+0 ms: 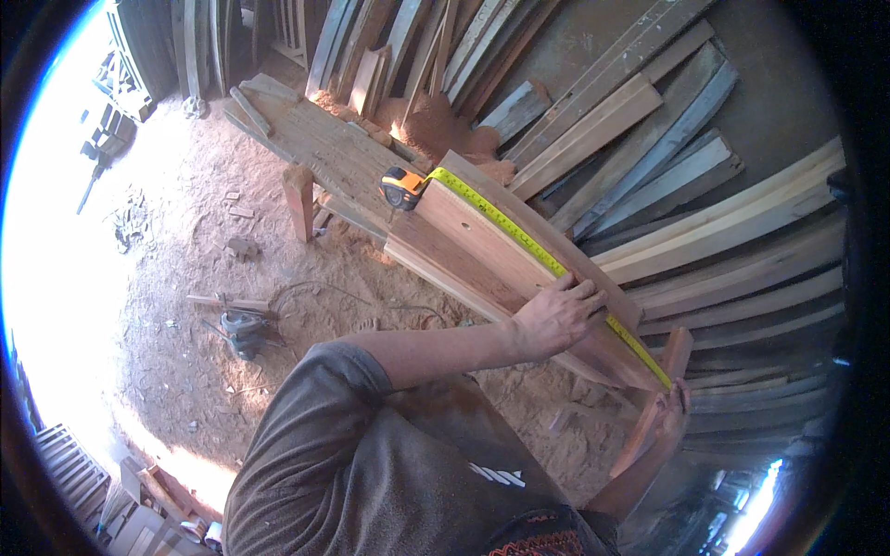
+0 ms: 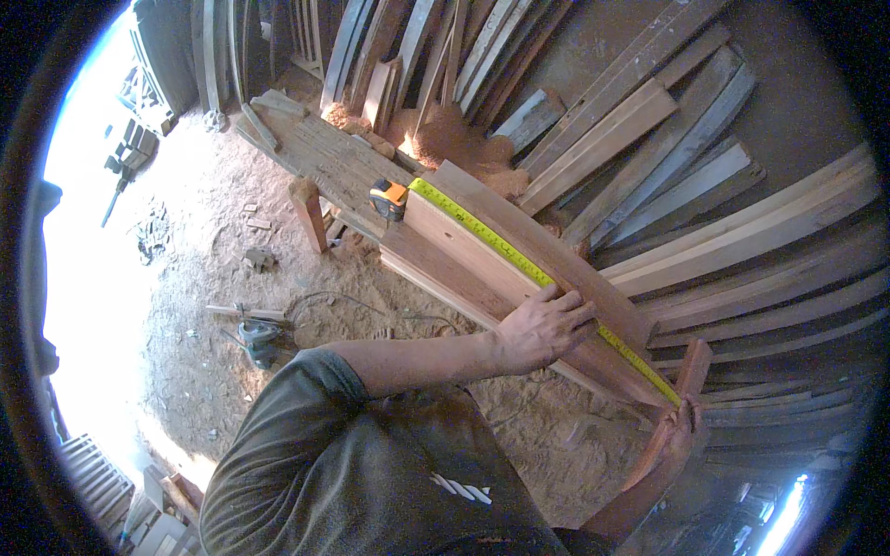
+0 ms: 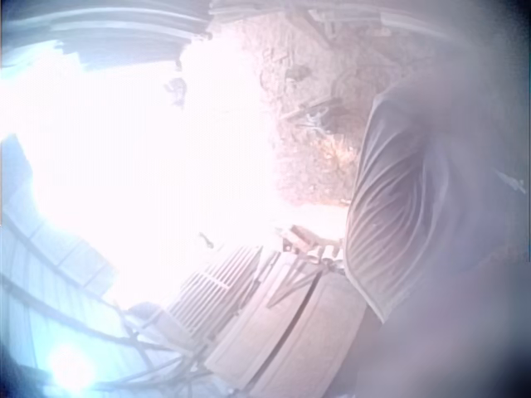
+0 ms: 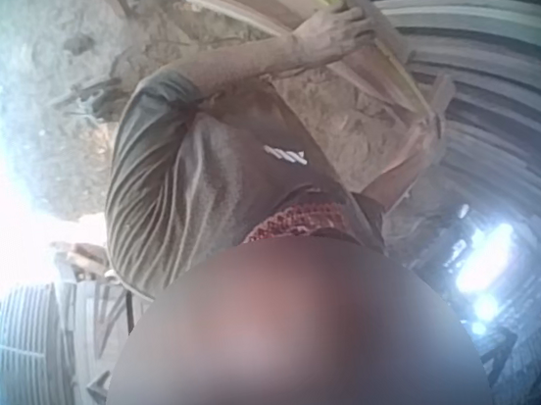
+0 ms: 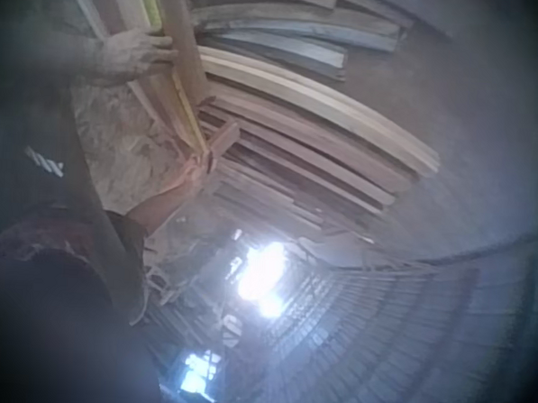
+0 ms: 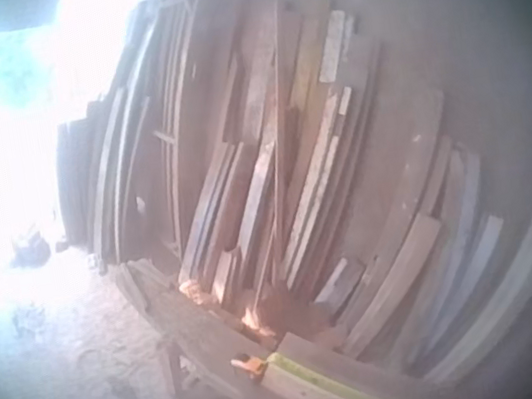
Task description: The person measures a wooden plank with a tape measure and marks measurement points with a pencil. The person repeatedly repositions the tape measure along the plank and makes marks at specific intervals.
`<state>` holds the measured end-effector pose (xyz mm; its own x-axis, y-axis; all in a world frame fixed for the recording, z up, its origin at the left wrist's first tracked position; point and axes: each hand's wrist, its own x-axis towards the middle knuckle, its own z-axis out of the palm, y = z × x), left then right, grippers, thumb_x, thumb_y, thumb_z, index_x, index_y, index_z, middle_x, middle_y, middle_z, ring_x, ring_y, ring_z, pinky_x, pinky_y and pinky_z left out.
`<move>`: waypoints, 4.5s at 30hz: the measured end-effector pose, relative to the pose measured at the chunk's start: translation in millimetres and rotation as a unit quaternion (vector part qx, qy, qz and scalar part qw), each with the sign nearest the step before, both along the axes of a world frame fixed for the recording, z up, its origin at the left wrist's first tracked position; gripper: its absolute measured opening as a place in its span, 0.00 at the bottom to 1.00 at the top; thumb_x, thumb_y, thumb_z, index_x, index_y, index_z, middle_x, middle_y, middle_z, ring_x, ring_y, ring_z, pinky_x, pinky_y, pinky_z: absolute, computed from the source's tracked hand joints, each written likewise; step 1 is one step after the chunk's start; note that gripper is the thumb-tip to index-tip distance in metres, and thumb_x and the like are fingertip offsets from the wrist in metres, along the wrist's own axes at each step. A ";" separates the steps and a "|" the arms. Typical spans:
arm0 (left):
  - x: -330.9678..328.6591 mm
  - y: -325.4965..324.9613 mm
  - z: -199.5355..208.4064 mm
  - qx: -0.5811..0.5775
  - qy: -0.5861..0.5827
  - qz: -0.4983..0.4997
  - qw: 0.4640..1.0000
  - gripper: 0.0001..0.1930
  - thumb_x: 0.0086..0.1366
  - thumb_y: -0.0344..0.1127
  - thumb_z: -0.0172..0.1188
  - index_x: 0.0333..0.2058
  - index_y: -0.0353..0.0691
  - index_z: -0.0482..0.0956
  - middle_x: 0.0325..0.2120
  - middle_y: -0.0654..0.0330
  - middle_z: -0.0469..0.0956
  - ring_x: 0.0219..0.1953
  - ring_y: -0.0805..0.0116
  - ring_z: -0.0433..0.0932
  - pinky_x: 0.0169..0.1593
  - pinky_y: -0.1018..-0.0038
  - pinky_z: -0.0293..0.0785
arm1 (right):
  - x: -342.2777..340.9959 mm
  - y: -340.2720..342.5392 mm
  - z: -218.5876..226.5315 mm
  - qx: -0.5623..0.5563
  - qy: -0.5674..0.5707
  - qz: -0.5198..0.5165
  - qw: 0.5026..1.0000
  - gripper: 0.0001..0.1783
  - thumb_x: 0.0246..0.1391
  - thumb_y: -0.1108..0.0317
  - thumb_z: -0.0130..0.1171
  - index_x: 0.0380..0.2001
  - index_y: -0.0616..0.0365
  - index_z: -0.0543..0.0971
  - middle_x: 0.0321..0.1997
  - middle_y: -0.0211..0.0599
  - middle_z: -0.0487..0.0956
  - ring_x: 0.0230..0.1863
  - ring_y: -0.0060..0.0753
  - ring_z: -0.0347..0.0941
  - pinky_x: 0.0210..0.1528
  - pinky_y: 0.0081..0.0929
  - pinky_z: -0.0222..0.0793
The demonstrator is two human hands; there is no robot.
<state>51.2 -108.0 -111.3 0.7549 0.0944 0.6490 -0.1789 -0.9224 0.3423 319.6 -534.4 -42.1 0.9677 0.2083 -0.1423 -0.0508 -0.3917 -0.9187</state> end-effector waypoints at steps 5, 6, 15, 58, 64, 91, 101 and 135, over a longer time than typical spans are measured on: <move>-0.5 1.6 0.5 -0.008 0.007 -0.007 1.000 0.20 0.62 0.38 0.59 0.53 0.42 0.83 0.59 0.57 0.76 0.57 0.60 0.73 0.60 0.60 0.71 | -0.4 -0.7 -0.2 0.013 0.009 0.010 1.000 0.17 0.72 0.65 0.62 0.61 0.49 0.77 0.58 0.28 0.75 0.51 0.26 0.72 0.47 0.27 0.71; -0.9 1.5 0.7 -0.009 0.008 -0.008 1.000 0.20 0.62 0.37 0.59 0.53 0.42 0.83 0.59 0.57 0.76 0.57 0.60 0.73 0.60 0.60 0.71 | 0.1 -1.2 -0.1 0.003 0.007 0.004 1.000 0.17 0.72 0.66 0.62 0.61 0.49 0.77 0.58 0.28 0.75 0.51 0.25 0.72 0.48 0.27 0.71; -3.2 3.6 2.6 -0.017 0.005 -0.013 1.000 0.20 0.62 0.37 0.58 0.52 0.41 0.83 0.58 0.58 0.76 0.58 0.60 0.73 0.60 0.62 0.71 | -2.1 -0.2 -2.3 0.005 -0.003 -0.018 1.000 0.17 0.72 0.65 0.61 0.61 0.50 0.77 0.56 0.25 0.75 0.51 0.26 0.71 0.53 0.30 0.67; -17.6 -5.9 29.3 0.060 0.100 0.212 0.970 0.15 0.59 0.24 0.73 0.45 0.42 0.84 0.45 0.57 0.83 0.52 0.51 0.79 0.59 0.55 0.71 | -0.3 54.9 -66.9 0.264 -0.015 0.098 0.959 0.11 0.67 0.65 0.67 0.46 0.60 0.80 0.40 0.37 0.82 0.36 0.24 0.79 0.39 0.27 0.80; -16.1 -8.6 31.5 0.046 0.106 0.221 0.968 0.16 0.58 0.23 0.73 0.45 0.41 0.83 0.45 0.57 0.83 0.53 0.52 0.79 0.61 0.56 0.71 | 0.2 48.1 -73.7 0.278 0.028 0.101 0.955 0.11 0.69 0.65 0.65 0.44 0.63 0.80 0.38 0.36 0.82 0.35 0.24 0.79 0.39 0.27 0.80; -3.9 -8.2 33.1 -0.050 0.075 0.184 0.979 0.16 0.56 0.29 0.75 0.44 0.48 0.86 0.45 0.62 0.82 0.49 0.54 0.79 0.53 0.59 0.76 | 27.8 8.9 -111.6 0.110 -0.146 0.036 0.983 0.19 0.75 0.60 0.54 0.56 0.63 0.80 0.59 0.40 0.77 0.48 0.32 0.76 0.47 0.29 0.77; -7.1 -7.2 4.9 -0.028 0.041 0.111 0.993 0.17 0.58 0.32 0.65 0.48 0.43 0.83 0.48 0.59 0.77 0.51 0.55 0.76 0.55 0.56 0.73 | -31.9 114.1 -27.2 0.212 -0.214 0.079 0.950 0.19 0.77 0.61 0.51 0.55 0.65 0.81 0.53 0.40 0.81 0.44 0.29 0.78 0.46 0.28 0.77; -2.5 1.3 -27.6 -0.108 -0.032 -0.015 0.994 0.24 0.59 0.35 0.61 0.55 0.42 0.80 0.56 0.53 0.79 0.65 0.51 0.71 0.72 0.49 0.60 | -202.6 496.5 1.2 0.065 0.098 0.489 0.864 0.11 0.69 0.63 0.66 0.42 0.62 0.83 0.35 0.32 0.85 0.35 0.20 0.81 0.36 0.16 0.76</move>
<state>48.7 -106.7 -138.9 0.7179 0.2151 0.6621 -0.2322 -0.8226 0.5190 117.0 -38.0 -40.9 0.2789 0.9399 -0.1971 0.0869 -0.2291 -0.9695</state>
